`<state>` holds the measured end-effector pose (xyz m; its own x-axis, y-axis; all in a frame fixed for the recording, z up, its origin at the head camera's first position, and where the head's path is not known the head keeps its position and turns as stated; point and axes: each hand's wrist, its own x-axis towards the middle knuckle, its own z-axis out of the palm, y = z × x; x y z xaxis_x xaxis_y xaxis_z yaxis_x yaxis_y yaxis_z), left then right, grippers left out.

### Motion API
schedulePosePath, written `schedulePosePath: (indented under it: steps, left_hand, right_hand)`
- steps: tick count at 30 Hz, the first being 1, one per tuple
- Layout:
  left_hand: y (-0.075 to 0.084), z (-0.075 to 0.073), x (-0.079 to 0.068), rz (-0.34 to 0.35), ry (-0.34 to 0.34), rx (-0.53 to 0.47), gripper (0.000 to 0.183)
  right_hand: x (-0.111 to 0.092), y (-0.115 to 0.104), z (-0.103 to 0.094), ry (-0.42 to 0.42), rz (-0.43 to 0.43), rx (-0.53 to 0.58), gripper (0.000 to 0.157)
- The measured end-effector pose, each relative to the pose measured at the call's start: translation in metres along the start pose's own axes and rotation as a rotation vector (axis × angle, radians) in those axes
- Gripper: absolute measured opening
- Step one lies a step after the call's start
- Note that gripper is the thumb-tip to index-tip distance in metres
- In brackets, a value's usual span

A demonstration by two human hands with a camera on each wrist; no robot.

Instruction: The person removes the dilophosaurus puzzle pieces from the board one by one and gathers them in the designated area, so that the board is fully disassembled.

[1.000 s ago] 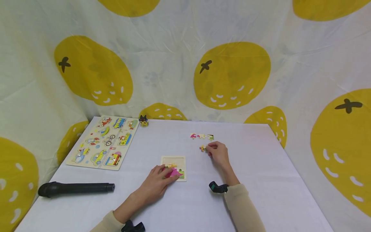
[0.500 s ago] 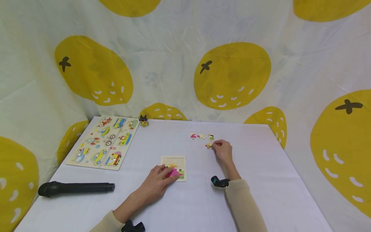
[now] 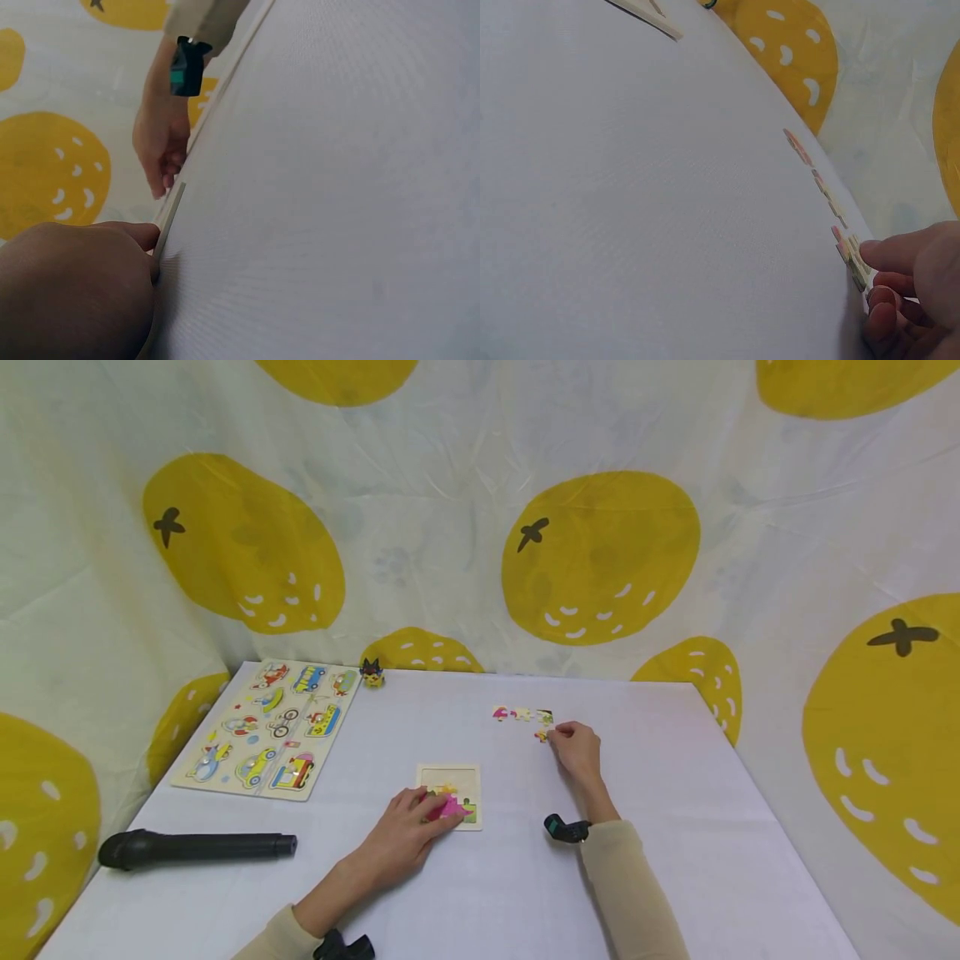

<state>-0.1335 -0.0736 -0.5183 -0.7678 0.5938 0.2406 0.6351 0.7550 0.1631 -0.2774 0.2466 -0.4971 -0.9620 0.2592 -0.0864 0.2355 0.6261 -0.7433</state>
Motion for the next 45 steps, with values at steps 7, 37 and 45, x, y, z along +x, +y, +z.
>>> schedulePosePath:
  steps: [7, 37, 45]
  left_hand:
    - [0.000, 0.002, 0.000, -0.001, 0.008, -0.003, 0.039]
    - [-0.007, -0.012, 0.000, -0.013, 0.057, -0.062, 0.030]
    - [-0.011, -0.019, -0.001, -0.066, -0.036, -0.111, 0.038]
  right_hand:
    - [-0.003, 0.000, 0.003, -0.021, -0.036, -0.080, 0.048]
    - [-0.025, -0.027, 0.005, -0.004, -0.127, -0.021, 0.050]
    - [-0.046, -0.041, 0.017, -0.017, -0.184, 0.004, 0.051]
